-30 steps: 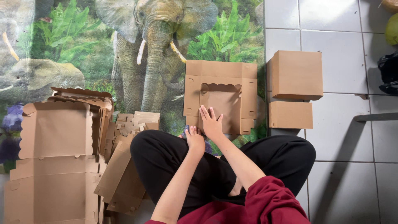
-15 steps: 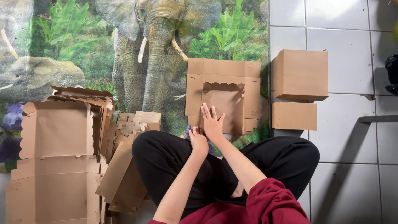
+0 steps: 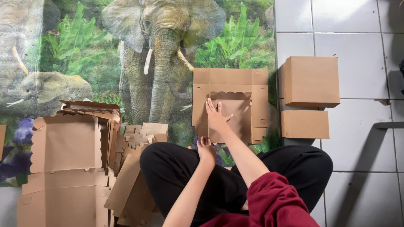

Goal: The person folds a cardboard box by hand, creasing the edges and interlocking the tabs to form the box shape.

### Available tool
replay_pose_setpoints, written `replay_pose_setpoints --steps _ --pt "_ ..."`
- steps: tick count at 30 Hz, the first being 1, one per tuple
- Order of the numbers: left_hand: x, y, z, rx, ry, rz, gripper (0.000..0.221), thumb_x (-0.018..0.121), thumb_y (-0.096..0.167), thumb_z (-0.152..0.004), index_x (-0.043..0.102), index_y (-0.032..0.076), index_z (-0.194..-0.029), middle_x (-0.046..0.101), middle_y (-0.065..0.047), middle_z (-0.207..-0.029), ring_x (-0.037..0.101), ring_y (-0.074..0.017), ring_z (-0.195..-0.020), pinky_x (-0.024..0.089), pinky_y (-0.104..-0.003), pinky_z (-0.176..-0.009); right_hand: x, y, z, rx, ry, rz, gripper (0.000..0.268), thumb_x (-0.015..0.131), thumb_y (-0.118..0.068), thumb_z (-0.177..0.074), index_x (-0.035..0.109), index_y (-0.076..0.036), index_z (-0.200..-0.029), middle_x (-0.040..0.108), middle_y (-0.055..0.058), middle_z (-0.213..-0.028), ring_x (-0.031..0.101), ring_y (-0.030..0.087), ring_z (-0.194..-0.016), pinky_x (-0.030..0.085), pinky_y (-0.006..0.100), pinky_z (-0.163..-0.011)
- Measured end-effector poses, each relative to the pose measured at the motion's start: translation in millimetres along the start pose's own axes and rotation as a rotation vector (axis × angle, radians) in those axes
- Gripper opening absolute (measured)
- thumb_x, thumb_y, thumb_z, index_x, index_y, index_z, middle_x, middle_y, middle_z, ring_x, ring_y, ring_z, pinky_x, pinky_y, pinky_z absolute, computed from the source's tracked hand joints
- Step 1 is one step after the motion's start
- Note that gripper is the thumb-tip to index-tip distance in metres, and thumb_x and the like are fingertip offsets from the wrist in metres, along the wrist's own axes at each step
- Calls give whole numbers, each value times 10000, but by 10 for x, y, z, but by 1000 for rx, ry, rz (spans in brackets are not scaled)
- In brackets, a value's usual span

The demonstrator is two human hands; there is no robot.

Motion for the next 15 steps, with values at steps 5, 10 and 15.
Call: replay_pose_setpoints --steps 5,10,15 --pt "-94 -20 141 34 8 32 545 192 166 -1000 48 21 -1505 -12 -147 -1583 -39 -337 -1458 41 -516 -1140 -12 8 60 -42 38 -28 1020 490 150 -756 -13 -343 -1493 -193 -256 -1526 -149 249 -1443 96 887 -889" --pt "86 -2 -117 31 22 109 533 179 154 -1009 36 32 -1508 -27 -113 -1589 -76 -333 -1455 22 -510 -1137 -34 -3 398 -111 90 97 890 427 109 -828 -10 -262 -1510 -143 -163 -1572 -118 267 -1456 55 842 -961" --pt "85 4 -67 57 36 100 538 163 133 -994 15 4 -1496 -57 -134 -1584 -121 -370 -1441 22 -553 -1122 51 46 758 -165 126 246 830 392 53 -875 -40 -261 -1510 -144 -142 -1578 -119 268 -1457 19 824 -980"
Point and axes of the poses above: each hand's wrist, its own z-axis away from the middle knuckle, its own x-axis out of the palm, y = z × x, the point moved 5 cm from there along -z, towards the middle knuckle
